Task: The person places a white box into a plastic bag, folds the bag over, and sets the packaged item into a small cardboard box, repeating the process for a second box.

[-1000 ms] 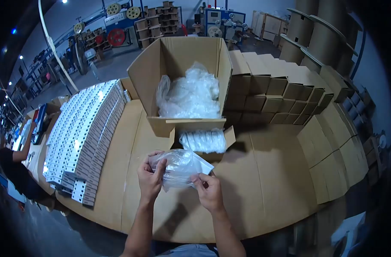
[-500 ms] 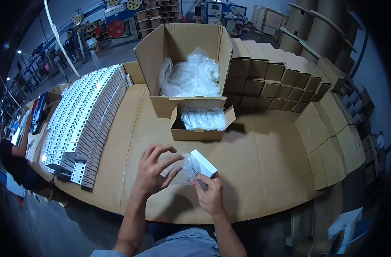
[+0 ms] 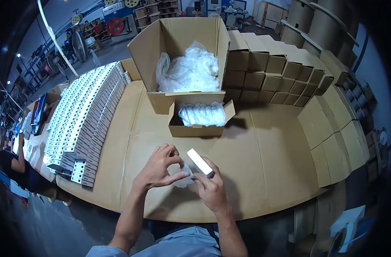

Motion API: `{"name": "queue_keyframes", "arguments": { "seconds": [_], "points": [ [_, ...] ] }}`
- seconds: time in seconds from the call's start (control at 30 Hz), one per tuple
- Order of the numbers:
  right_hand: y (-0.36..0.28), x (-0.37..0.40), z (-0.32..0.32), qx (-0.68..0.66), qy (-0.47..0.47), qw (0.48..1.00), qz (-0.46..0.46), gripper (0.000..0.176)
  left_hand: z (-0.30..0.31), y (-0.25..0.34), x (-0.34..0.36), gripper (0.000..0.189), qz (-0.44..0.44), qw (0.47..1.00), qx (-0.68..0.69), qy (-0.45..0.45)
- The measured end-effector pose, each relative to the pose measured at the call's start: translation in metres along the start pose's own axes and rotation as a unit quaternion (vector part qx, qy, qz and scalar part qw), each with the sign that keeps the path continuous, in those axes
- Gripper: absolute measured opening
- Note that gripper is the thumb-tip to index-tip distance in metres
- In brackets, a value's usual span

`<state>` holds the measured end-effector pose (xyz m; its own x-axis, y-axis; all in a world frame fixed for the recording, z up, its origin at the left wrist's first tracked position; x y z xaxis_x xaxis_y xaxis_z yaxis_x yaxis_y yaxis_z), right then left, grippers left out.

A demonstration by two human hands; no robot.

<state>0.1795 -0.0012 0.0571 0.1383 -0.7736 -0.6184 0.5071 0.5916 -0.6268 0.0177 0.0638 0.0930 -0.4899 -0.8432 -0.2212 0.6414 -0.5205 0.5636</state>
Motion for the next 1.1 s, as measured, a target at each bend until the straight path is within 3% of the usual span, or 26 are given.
{"name": "queue_keyframes", "arguments": {
  "seconds": [0.07,0.17,0.27,0.3,0.43,0.53,0.67,0.7,0.8,0.83,0.87,0.93,0.97,1.0,1.07,1.1],
  "points": [
    [0.005,0.0,0.003,0.007,0.011,1.0,-0.007,0.018,-0.002,0.002,-0.002,0.039,-0.023,0.999,0.015,-0.018],
    [0.017,0.002,0.006,-0.002,0.026,0.999,-0.023,0.016,-0.013,-0.015,-0.007,0.03,0.009,0.992,0.122,-0.026],
    [0.021,0.003,0.008,0.004,0.024,0.999,-0.037,0.016,-0.016,-0.026,-0.008,0.024,0.131,0.972,0.19,-0.052],
    [0.025,0.005,0.007,-0.003,0.017,0.998,-0.054,0.016,-0.009,-0.019,-0.011,0.029,0.076,0.99,0.115,0.003],
    [0.036,0.013,0.003,-0.018,-0.016,0.995,-0.098,0.019,0.009,-0.01,-0.017,0.031,-0.008,0.994,-0.005,0.107],
    [0.036,0.013,0.004,-0.019,-0.004,0.994,-0.107,0.02,-0.006,-0.023,-0.018,0.027,0.152,0.966,0.208,0.0],
    [0.036,0.012,0.006,-0.034,0.01,0.992,-0.118,0.02,-0.013,-0.017,-0.023,0.027,0.189,0.955,0.224,-0.04],
    [0.036,0.013,0.006,-0.035,0.008,0.993,-0.116,0.02,-0.008,-0.017,-0.024,0.021,0.184,0.962,0.201,-0.018],
    [0.051,0.025,0.003,-0.045,0.02,0.985,-0.167,0.021,0.004,-0.054,-0.019,0.017,0.153,0.9,0.381,0.147],
    [0.059,0.033,0.0,-0.062,0.05,0.979,-0.189,0.021,0.009,-0.063,-0.013,0.019,0.123,0.87,0.42,0.227],
    [0.067,0.042,-0.004,-0.077,0.081,0.971,-0.211,0.022,0.011,-0.072,-0.007,0.036,0.082,0.857,0.416,0.293],
    [0.071,0.043,-0.002,-0.084,0.124,0.963,-0.222,0.023,-0.015,-0.078,0.009,0.052,0.122,0.818,0.508,0.241],
    [0.067,0.04,-0.001,-0.076,0.134,0.965,-0.212,0.023,-0.035,-0.071,0.022,0.066,0.183,0.804,0.543,0.158],
    [0.064,0.038,0.001,-0.068,0.145,0.966,-0.204,0.024,-0.05,-0.061,0.027,0.065,0.193,0.855,0.468,0.116],
    [0.069,0.041,-0.005,-0.087,0.142,0.965,-0.204,0.024,-0.062,-0.025,0.035,0.05,0.296,0.809,0.505,0.052],
    [0.069,0.04,-0.007,-0.098,0.138,0.964,-0.203,0.024,-0.065,-0.028,0.038,0.044,0.295,0.809,0.508,0.028]
  ]
}}
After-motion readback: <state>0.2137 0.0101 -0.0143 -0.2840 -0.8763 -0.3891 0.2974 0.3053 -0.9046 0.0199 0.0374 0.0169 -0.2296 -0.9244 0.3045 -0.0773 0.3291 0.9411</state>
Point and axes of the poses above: each hand's wrist, its own x-axis away from the middle knuckle, its own z-axis out of the back of the hand, y = z × x, the point moved 7 cm from there along -x, towards the middle knuckle, and after that the axes turned 10 degrees about z, right-handed, at the moved point
